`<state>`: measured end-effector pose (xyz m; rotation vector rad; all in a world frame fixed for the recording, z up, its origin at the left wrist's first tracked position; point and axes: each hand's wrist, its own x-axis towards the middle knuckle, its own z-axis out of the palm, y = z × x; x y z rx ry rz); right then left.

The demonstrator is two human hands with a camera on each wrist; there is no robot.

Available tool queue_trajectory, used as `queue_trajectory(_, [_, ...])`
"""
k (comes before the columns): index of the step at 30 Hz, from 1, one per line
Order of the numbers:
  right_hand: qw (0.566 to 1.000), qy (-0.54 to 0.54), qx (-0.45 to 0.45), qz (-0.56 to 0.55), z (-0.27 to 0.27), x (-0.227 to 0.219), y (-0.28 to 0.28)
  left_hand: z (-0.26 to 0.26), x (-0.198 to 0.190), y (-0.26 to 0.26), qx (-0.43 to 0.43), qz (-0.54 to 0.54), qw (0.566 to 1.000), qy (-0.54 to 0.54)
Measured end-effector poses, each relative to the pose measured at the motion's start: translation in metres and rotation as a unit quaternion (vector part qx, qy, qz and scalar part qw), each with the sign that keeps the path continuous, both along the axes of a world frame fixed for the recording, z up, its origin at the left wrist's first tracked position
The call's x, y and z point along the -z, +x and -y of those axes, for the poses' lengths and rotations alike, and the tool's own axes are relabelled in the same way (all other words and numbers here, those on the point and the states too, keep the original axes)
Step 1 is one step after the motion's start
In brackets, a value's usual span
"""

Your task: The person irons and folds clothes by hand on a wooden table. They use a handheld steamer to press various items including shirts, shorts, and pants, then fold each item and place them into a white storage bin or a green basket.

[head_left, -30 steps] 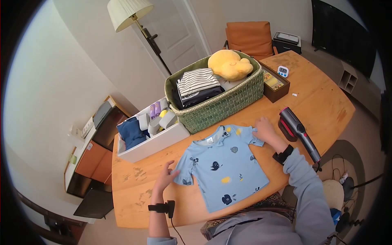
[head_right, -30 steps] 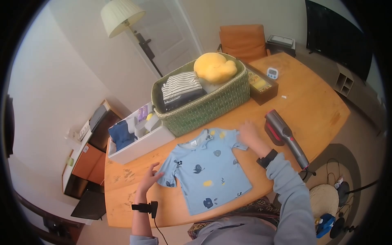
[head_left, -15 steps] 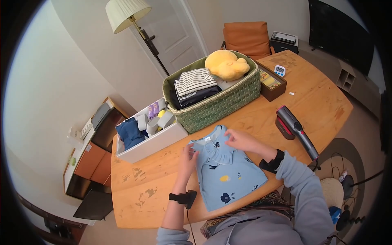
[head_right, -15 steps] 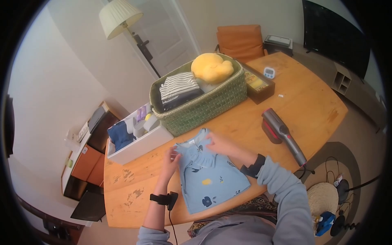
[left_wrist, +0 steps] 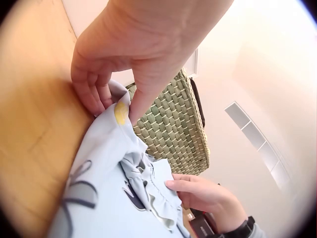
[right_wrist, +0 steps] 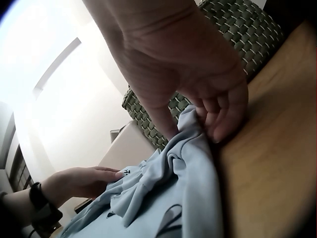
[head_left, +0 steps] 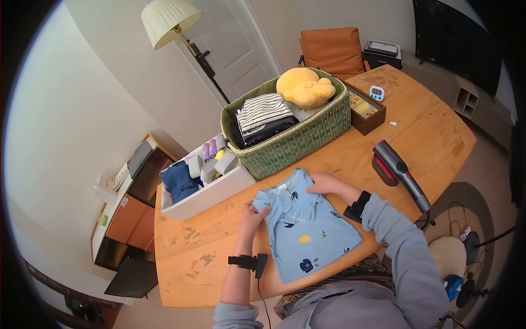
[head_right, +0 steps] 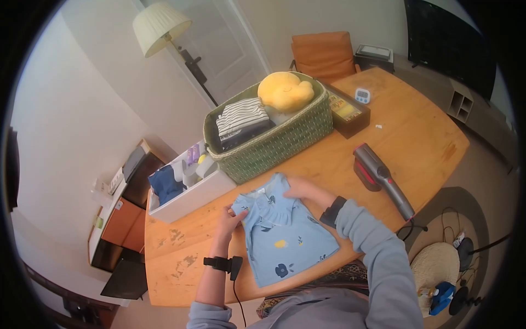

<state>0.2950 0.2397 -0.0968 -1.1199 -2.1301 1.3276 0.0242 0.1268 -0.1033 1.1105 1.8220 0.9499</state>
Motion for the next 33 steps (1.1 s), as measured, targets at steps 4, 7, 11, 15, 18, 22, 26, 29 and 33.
queue_trajectory(4, [0.991,0.089,0.026,-0.092,0.012,0.0,-0.014,-0.002,0.006,0.016,-0.019,0.001,0.985,0.173])
queue_trajectory(7, [0.98,0.04,0.027,-0.194,0.042,-0.033,-0.03,0.004,-0.02,0.047,0.009,-0.006,0.963,0.27])
queue_trajectory(11, [0.993,0.013,-0.002,-0.121,0.069,-0.055,-0.044,0.014,-0.072,0.081,0.053,0.116,0.974,0.187])
queue_trajectory(15, [0.982,0.044,-0.072,-0.168,0.08,-0.06,-0.047,0.007,-0.051,0.079,0.061,0.039,0.962,0.262])
queue_trajectory(18, [0.955,-0.124,-0.117,-0.241,0.079,-0.062,-0.04,0.012,-0.062,0.074,0.048,0.083,0.953,0.288])
queue_trajectory(22, [0.939,0.047,0.078,-0.33,0.084,-0.069,-0.034,0.024,-0.101,0.078,0.045,0.062,0.941,0.328])
queue_trajectory(26, [0.929,-0.05,-0.014,-0.365,0.081,-0.075,-0.028,0.037,-0.129,0.087,0.087,0.107,0.93,0.341])
queue_trajectory(29, [0.921,-0.051,-0.013,-0.386,0.085,-0.088,-0.024,0.044,-0.151,0.102,0.106,0.136,0.903,0.394])
queue_trajectory(33, [0.954,-0.002,-0.013,-0.298,0.092,-0.119,-0.009,0.055,-0.178,0.093,0.114,0.084,0.914,0.381])
